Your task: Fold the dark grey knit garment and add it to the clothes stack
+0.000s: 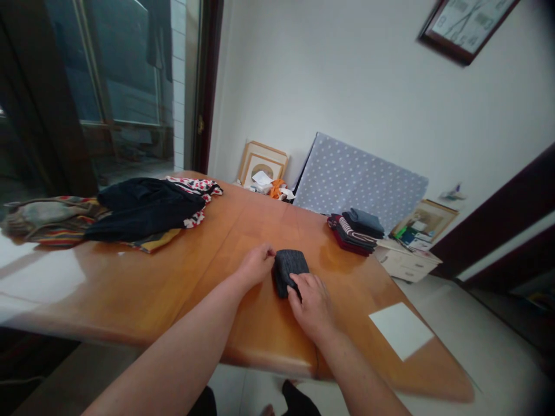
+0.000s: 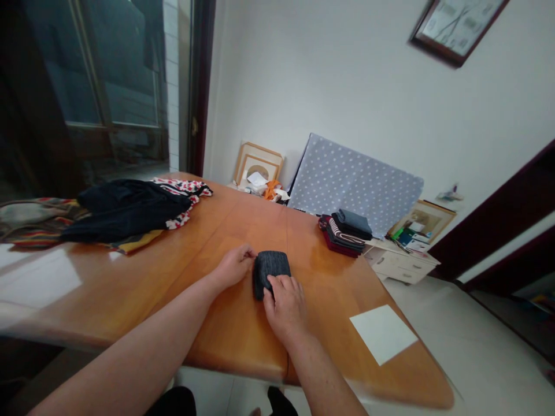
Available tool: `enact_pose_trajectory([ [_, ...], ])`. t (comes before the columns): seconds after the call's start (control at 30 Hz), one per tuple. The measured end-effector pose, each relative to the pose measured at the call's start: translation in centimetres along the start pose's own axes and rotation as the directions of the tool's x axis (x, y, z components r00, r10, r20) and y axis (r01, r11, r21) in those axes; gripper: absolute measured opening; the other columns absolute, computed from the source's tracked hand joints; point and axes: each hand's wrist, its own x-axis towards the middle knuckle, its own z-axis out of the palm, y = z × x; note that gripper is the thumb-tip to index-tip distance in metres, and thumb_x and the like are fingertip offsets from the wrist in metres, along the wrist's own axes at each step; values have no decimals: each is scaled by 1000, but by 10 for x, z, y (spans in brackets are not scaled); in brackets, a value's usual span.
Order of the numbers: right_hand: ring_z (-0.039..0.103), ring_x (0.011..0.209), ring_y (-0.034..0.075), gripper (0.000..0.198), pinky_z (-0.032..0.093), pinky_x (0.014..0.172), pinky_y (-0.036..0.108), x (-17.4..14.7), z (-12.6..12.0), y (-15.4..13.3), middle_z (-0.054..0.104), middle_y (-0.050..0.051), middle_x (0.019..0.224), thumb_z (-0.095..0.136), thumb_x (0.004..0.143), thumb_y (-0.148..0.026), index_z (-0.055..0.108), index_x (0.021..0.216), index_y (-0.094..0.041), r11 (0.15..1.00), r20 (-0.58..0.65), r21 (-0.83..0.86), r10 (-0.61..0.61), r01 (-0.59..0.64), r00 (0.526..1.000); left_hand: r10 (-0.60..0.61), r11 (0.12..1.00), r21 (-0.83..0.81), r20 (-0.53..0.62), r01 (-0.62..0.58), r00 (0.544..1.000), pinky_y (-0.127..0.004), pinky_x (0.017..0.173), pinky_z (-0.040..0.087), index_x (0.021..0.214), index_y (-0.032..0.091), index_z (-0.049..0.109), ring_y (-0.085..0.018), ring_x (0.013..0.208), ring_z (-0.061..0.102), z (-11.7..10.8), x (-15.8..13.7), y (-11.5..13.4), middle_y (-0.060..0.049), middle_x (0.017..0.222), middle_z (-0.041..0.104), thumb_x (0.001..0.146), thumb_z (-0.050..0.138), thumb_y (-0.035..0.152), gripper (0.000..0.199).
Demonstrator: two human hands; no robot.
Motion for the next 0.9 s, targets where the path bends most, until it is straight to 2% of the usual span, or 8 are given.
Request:
enact_pose_trajectory([
  [0.23,54,99,25,34,43,87,41,-1,4,-6,63,11,108,51,94,-26,60,127,-20,998,-35,-34,-46,45,998,-8,997,75,40,5,999,-27,68,43,83,22,62,-16,76,58,1,-4,4,-1,81,65,81,51,17,12],
  [0.33,53,102,26,39,44,89,42,-5,3,-12,62,11,113,55,91,-26,59,129,-21,998,23,-22,-51,52,998,118,989,94,4,-118,993,-30,79,45,92,22,62,-19,89,59,-3,-9,15,-3,93,64,83,54,21,13],
  [0.43,53,105,27,44,44,91,43,-6,-3,-16,62,11,115,57,90,-28,57,132,-21,999,50,16,-36,36,998,260,959,100,63,-265,964,-35,88,44,98,24,64,-22,99,57,-7,-17,27,-5,102,63,81,60,25,17],
  [0.53,55,104,26,38,45,92,42,-5,-8,-10,64,10,113,54,91,-29,61,128,-23,993,26,113,-25,22,999,250,954,131,143,-269,958,-37,88,42,96,25,66,-25,102,56,-8,-21,33,-5,105,64,79,62,25,18],
  [0.6,57,104,24,33,45,94,41,-6,-9,0,65,10,112,49,94,-29,65,122,-22,981,-44,194,40,-31,998,209,959,155,170,-236,963,-37,86,42,96,25,66,-25,102,56,-8,-22,32,-5,106,64,79,63,25,18],
  [0.7,60,102,23,34,48,92,39,-9,-6,25,66,11,111,45,95,-33,67,116,-19,919,-123,322,280,-229,952,185,962,167,188,-217,965,-36,83,41,98,26,66,-26,102,57,-7,-21,28,-4,108,64,78,64,27,19],
  [0.8,64,92,22,38,51,85,36,-11,-3,49,69,12,106,48,93,-39,66,117,-16,786,-62,415,527,-458,848,176,963,167,196,-209,965,-36,82,41,98,26,65,-25,101,58,-5,-18,25,-3,108,64,78,64,29,20],
  [0.9,65,89,22,39,51,84,36,-7,-2,61,70,12,104,52,88,-41,68,114,-15,750,-35,406,584,-522,811,172,963,169,203,-208,964,-34,80,41,99,26,65,-23,97,58,-4,-17,22,-4,107,63,79,64,30,21],
])
